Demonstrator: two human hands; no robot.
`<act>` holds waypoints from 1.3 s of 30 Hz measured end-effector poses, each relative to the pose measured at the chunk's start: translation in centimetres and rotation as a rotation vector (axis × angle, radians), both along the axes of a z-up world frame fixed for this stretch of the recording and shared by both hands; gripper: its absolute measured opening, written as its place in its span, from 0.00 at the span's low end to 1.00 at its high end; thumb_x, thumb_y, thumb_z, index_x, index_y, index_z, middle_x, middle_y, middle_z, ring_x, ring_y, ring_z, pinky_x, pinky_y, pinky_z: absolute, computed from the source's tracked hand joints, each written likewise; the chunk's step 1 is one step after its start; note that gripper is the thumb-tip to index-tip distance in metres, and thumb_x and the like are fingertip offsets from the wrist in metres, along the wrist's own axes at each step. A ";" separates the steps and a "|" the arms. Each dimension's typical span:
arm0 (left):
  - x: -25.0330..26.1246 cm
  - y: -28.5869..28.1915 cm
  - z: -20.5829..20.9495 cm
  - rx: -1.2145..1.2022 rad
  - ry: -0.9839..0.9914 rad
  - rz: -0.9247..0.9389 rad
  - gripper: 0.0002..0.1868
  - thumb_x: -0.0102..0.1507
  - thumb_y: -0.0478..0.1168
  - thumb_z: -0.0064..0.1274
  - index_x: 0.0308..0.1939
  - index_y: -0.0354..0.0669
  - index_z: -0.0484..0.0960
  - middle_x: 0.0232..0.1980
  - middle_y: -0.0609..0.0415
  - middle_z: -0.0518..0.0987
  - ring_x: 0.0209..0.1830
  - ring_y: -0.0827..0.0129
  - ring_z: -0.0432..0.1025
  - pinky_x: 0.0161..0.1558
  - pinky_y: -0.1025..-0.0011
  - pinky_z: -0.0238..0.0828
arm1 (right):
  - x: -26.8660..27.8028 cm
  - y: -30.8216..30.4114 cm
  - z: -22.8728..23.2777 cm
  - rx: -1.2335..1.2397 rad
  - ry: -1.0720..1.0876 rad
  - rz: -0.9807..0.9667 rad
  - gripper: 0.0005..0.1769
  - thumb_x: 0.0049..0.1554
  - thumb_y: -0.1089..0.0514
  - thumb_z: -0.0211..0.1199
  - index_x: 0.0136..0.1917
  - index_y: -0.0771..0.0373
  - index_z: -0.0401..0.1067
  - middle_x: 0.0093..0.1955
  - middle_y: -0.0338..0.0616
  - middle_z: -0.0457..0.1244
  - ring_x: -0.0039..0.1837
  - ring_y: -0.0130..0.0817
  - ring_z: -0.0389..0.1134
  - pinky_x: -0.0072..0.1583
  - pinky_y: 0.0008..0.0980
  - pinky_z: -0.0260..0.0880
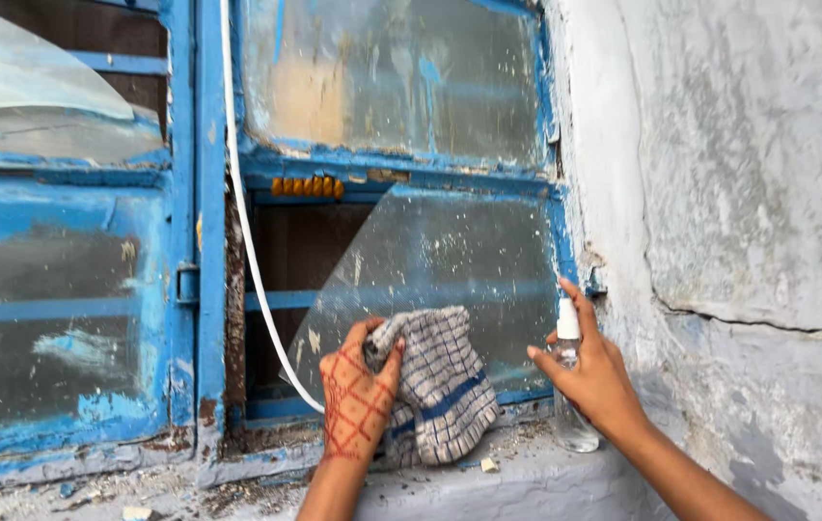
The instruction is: The person sprays cleaning liquid onto a window pane and wipes the surface with a cloth, handling the pane and the bottle by hand.
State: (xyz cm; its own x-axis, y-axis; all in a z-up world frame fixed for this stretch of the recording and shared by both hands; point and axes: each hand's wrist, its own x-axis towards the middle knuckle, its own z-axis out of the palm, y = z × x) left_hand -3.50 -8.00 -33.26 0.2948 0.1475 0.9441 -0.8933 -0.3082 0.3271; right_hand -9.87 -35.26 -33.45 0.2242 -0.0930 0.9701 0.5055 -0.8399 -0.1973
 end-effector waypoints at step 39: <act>-0.9 0.6 -0.6 0.018 0.072 0.047 0.16 0.62 0.42 0.59 0.53 0.43 0.82 0.42 0.43 0.87 0.44 0.58 0.83 0.49 0.64 0.77 | -3.2 7.7 9.6 -0.010 0.214 0.081 0.43 0.44 0.59 0.67 0.71 0.38 0.59 0.30 0.43 0.67 0.33 0.39 0.72 0.42 0.42 0.72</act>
